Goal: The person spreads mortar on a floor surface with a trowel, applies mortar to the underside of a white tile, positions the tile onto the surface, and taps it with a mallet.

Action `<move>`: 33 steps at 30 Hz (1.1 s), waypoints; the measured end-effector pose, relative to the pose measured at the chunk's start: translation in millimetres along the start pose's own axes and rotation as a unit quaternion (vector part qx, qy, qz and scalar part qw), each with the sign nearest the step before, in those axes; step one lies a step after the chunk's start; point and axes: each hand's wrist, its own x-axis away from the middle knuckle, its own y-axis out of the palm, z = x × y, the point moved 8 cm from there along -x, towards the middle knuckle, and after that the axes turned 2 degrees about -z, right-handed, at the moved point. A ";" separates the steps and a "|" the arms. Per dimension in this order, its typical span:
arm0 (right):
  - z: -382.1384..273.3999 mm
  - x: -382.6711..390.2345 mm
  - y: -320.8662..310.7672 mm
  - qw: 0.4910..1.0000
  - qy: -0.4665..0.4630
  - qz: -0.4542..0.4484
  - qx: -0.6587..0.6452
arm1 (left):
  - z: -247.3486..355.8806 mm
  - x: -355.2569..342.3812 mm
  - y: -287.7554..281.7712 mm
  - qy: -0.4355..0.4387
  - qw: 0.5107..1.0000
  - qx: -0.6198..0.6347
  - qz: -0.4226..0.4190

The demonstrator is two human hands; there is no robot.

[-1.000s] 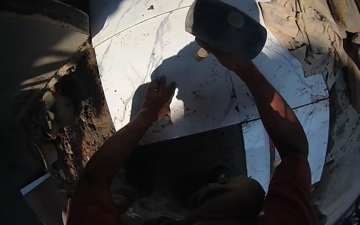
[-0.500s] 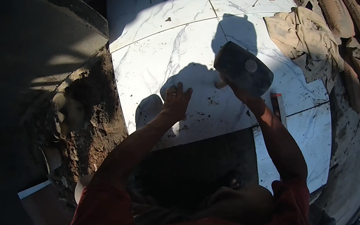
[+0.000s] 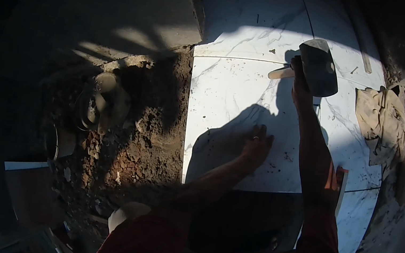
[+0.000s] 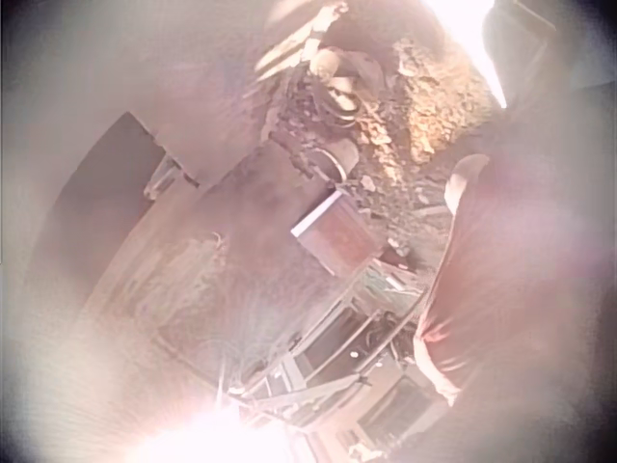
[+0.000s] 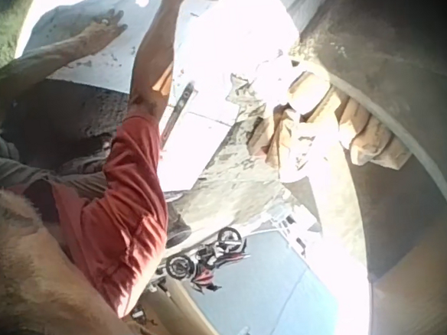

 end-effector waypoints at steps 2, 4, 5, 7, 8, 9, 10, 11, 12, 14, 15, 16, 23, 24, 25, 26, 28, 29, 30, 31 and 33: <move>14.6 -7.1 21.7 0.997 -0.012 -0.045 0.068 | -0.2 1.1 2.7 -0.005 1.000 0.002 0.020; -1.0 0.7 80.7 0.992 -0.064 -0.073 0.076 | -24.3 5.6 7.0 -0.075 0.992 0.064 0.077; -14.3 7.2 115.2 0.988 -0.094 -0.089 0.078 | -40.0 9.2 10.6 -0.134 0.975 0.127 0.127; 1.8 21.6 151.3 0.987 -0.051 -0.148 0.035 | -59.9 12.6 23.4 -0.175 0.941 0.271 0.100; 30.7 33.2 155.3 0.981 -0.011 -0.157 0.114 | -64.4 9.9 28.9 -0.161 0.924 0.347 0.027; 58.4 40.0 156.3 0.967 0.023 -0.166 0.194 | -66.3 4.1 25.4 -0.140 0.896 0.419 -0.041; 89.7 34.7 141.2 0.976 0.054 -0.173 0.121 | -62.0 -10.6 -3.3 -0.082 0.966 0.239 -0.049; 121.7 24.9 106.1 0.980 0.082 -0.173 0.060 | -56.8 -23.2 -27.6 -0.049 0.993 0.107 -0.025; 144.2 10.1 59.3 0.981 0.105 -0.166 0.005 | -47.8 -38.1 -53.2 -0.020 1.000 -0.021 0.009; 139.1 28.6 113.4 0.962 0.078 -0.231 0.126 | -157.0 -39.9 -19.1 -0.114 0.990 -0.074 -0.046; 124.3 38.5 156.5 0.947 0.051 -0.267 0.173 | -209.9 -33.8 7.6 -0.158 0.980 -0.083 -0.084; 99.4 59.8 211.8 0.951 0.092 -0.276 0.108 | -273.3 -9.7 36.3 -0.213 0.963 -0.097 -0.135; 45.2 41.1 208.3 0.967 -0.049 -0.149 0.203 | -212.9 -33.1 22.2 -0.187 0.964 -0.097 -0.160; 42.0 35.1 211.4 0.978 0.021 -0.141 0.154 | -203.6 -28.5 3.7 -0.176 0.967 -0.034 -0.180; 36.8 40.5 222.7 0.981 0.096 -0.138 0.099 | -204.1 -17.0 -7.3 -0.176 0.965 -0.003 -0.193; 19.7 47.5 240.9 0.982 0.061 -0.154 0.091 | -211.7 -3.6 -15.8 -0.187 0.961 0.015 -0.203; 33.9 49.1 244.1 0.975 0.041 -0.166 0.145 | -206.9 3.1 -33.6 -0.188 0.960 0.021 -0.205; 33.1 47.6 248.8 0.970 0.029 -0.170 0.174 | -206.9 6.8 -39.8 -0.190 0.960 0.026 -0.202; 35.0 47.0 251.8 0.967 0.037 -0.184 0.175 | -206.1 10.0 -45.0 -0.190 0.961 0.031 -0.200; 31.4 48.0 247.2 0.968 0.020 -0.179 0.176 | -203.8 10.9 -49.5 -0.190 0.961 0.030 -0.201; 11.6 53.9 253.7 0.970 -0.012 -0.176 0.168 | -208.1 15.0 -52.5 -0.201 0.957 0.021 -0.209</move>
